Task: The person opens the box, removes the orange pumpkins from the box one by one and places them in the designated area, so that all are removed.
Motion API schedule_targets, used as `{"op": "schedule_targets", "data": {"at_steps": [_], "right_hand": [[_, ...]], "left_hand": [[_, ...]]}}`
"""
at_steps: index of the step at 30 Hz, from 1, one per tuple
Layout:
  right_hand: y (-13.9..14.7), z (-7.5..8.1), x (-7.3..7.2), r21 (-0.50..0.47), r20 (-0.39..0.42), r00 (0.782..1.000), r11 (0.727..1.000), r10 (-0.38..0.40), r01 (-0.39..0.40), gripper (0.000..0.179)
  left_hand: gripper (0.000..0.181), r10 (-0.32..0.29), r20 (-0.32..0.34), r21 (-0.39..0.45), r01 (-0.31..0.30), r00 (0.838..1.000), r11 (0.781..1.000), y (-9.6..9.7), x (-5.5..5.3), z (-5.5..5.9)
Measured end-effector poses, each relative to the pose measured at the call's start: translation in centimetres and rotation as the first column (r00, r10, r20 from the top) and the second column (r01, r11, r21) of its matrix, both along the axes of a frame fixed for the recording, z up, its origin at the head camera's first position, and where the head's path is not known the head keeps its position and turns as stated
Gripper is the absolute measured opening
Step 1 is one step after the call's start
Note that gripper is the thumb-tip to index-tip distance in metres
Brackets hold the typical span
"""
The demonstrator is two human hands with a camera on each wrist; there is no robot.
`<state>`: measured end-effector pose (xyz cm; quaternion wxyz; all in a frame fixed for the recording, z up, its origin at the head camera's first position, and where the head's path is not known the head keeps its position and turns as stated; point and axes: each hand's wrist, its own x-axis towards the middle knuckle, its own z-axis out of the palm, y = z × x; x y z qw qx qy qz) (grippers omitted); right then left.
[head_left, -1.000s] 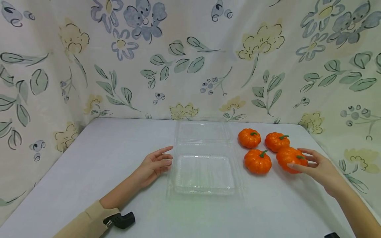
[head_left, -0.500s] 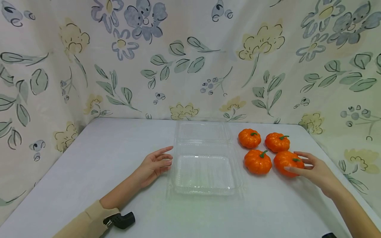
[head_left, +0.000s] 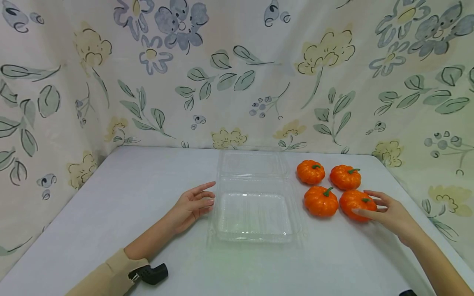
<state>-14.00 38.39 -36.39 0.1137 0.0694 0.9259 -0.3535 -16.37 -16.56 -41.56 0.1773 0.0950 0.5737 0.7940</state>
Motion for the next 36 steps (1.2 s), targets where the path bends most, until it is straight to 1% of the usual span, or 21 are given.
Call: {"op": "schedule_targets", "data": {"at_steps": [12, 25, 30, 36], "right_hand": [[0.1, -0.12, -0.04, -0.003, 0.0, 1.0, 1.0, 0.008, -0.008, 0.09], [0.44, -0.4, 0.03, -0.008, -0.004, 0.999, 0.999, 0.033, -0.033, 0.094], [0.55, -0.47, 0.04, -0.014, -0.007, 0.999, 0.999, 0.049, -0.049, 0.093], [0.56, -0.27, 0.01, -0.015, 0.01, 0.999, 0.999, 0.042, -0.042, 0.095]], "left_hand": [[0.065, -0.005, -0.008, 0.008, 0.005, 1.0, 1.0, -0.16, 0.02, -0.06], [0.065, -0.007, -0.02, 0.008, 0.007, 1.0, 1.0, -0.13, 0.07, 0.02], [0.066, 0.003, -0.003, 0.001, -0.003, 1.0, 1.0, -0.12, 0.06, 0.05], [0.066, 0.008, 0.008, -0.004, -0.008, 1.0, 1.0, -0.08, 0.06, 0.06]]}}
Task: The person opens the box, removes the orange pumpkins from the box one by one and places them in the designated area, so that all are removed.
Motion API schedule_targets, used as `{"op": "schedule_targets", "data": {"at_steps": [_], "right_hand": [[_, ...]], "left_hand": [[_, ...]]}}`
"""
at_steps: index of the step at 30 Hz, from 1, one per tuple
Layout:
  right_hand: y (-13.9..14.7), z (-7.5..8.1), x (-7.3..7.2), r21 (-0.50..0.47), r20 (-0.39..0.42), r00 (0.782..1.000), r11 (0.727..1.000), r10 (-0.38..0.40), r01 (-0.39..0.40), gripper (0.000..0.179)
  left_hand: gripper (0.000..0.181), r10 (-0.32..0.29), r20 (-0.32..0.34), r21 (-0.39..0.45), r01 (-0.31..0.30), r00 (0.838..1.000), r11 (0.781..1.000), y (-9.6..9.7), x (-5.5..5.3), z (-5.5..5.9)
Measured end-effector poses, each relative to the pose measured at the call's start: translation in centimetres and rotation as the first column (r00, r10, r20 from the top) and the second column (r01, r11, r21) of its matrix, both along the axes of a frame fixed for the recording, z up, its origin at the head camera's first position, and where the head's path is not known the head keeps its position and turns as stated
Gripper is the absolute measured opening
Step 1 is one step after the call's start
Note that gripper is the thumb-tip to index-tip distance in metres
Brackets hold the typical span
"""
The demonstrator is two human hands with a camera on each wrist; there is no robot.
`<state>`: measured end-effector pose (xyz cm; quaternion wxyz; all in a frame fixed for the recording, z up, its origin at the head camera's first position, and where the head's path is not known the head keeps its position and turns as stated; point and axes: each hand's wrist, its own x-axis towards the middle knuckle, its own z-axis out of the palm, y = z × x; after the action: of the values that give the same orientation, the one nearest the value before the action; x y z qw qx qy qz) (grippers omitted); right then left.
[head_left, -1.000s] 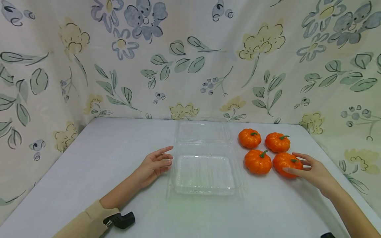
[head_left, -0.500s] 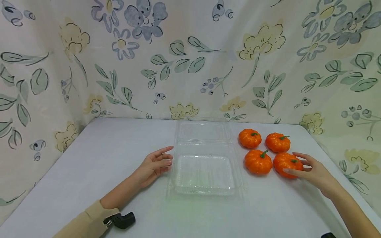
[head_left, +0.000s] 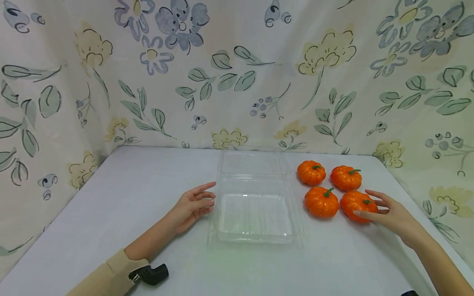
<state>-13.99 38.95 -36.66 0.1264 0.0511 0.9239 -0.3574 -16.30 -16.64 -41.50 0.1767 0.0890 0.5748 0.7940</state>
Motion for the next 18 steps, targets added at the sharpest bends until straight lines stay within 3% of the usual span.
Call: {"op": "schedule_targets", "data": {"at_steps": [11, 18], "right_hand": [[-0.1, 0.5, 0.2, 0.016, -0.042, 0.999, 1.0, 0.015, -0.014, 0.096], [0.3, 1.1, 0.5, 0.017, -0.062, 0.997, 0.999, 0.035, -0.034, 0.092]], "left_hand": [[0.064, -0.025, -0.018, 0.027, 0.025, 1.0, 0.999, -0.4, 0.0, -0.2], [0.062, -0.016, 0.006, 0.035, 0.016, 1.0, 0.999, -0.3, 0.0, -0.1]]}}
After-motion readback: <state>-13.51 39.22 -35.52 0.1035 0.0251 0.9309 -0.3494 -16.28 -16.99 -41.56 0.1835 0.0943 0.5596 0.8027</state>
